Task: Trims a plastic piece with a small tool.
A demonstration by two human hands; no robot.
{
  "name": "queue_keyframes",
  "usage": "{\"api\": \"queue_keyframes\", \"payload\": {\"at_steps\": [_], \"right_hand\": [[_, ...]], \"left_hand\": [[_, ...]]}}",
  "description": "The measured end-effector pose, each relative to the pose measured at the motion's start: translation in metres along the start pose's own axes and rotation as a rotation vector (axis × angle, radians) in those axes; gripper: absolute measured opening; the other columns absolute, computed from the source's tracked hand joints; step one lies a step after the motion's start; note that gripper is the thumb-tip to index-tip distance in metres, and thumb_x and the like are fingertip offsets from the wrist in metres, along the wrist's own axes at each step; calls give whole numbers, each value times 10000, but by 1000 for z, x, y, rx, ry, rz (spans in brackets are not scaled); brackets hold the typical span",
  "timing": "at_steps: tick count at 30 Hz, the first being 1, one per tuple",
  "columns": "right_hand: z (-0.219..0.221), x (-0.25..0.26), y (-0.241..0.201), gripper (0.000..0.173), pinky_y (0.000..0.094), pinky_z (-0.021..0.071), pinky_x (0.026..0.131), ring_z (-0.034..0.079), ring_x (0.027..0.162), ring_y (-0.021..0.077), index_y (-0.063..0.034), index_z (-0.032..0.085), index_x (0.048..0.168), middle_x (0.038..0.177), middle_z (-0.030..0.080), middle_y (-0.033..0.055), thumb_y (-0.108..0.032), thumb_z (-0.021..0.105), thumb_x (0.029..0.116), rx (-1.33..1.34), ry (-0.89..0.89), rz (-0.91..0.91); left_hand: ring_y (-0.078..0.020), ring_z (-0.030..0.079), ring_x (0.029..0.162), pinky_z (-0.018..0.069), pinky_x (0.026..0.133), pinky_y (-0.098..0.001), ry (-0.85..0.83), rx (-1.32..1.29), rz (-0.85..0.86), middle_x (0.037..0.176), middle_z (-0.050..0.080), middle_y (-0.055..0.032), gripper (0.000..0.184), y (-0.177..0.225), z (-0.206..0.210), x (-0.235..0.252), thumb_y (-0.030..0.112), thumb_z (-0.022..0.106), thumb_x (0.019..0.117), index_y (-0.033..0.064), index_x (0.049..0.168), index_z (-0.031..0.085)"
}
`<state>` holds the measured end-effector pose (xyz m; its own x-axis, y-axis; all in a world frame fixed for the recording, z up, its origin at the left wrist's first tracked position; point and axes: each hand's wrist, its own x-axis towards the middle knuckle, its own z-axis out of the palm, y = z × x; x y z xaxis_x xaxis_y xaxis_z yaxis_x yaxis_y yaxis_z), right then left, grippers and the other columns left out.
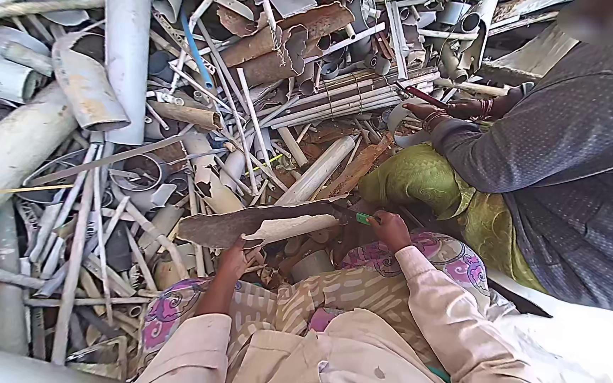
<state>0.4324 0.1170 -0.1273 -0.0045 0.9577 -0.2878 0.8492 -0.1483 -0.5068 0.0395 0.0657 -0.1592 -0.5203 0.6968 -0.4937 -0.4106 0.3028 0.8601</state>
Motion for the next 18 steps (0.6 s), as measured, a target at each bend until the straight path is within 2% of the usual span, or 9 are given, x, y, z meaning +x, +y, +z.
{"api": "queue_keyframes", "payload": {"at_steps": [2,6,11,14,15,18], "right_hand": [[-4,2,2,386,556,459,1038,635,1192,397,19,690,1194,1199,689,248,-324,564,1070,1,3,21],[-2,1,5,362,539,475,1007,660,1101,377,23,713,1160,1124,704,243,-305,599,1057,97,12,-59],[-3,1,2,380,553,459,1040,638,1183,397,24,693,1184,1192,688,255,-316,571,1066,27,11,11],[-2,3,5,350,523,480,994,664,1079,361,28,721,1141,1116,705,240,-293,618,1048,151,22,-66],[0,2,5,350,525,477,998,662,1085,360,24,724,1143,1120,706,237,-296,620,1048,158,24,-63],[2,2,2,393,548,448,1064,624,1219,390,14,693,1209,1222,683,247,-333,574,1065,63,4,21]], "left_hand": [[-237,693,876,605,718,-366,-9,10,0,1159,603,-205,378,1,0,-1,175,431,1098,-11,1422,377],[-239,695,884,604,720,-363,-11,15,1,1169,608,-210,386,1,1,-1,179,426,1099,-9,1431,367],[-236,694,872,602,716,-362,-7,25,-2,1156,613,-206,387,1,1,0,189,441,1096,-3,1425,381],[-234,691,873,602,711,-364,0,15,2,1163,606,-204,385,1,1,1,180,442,1095,-2,1428,377],[-235,690,879,601,717,-365,0,15,-1,1166,605,-203,381,0,0,1,178,438,1096,-3,1426,380],[-237,686,880,598,719,-364,10,0,-7,1157,604,-203,369,1,2,-2,172,431,1097,-5,1417,385]]}}
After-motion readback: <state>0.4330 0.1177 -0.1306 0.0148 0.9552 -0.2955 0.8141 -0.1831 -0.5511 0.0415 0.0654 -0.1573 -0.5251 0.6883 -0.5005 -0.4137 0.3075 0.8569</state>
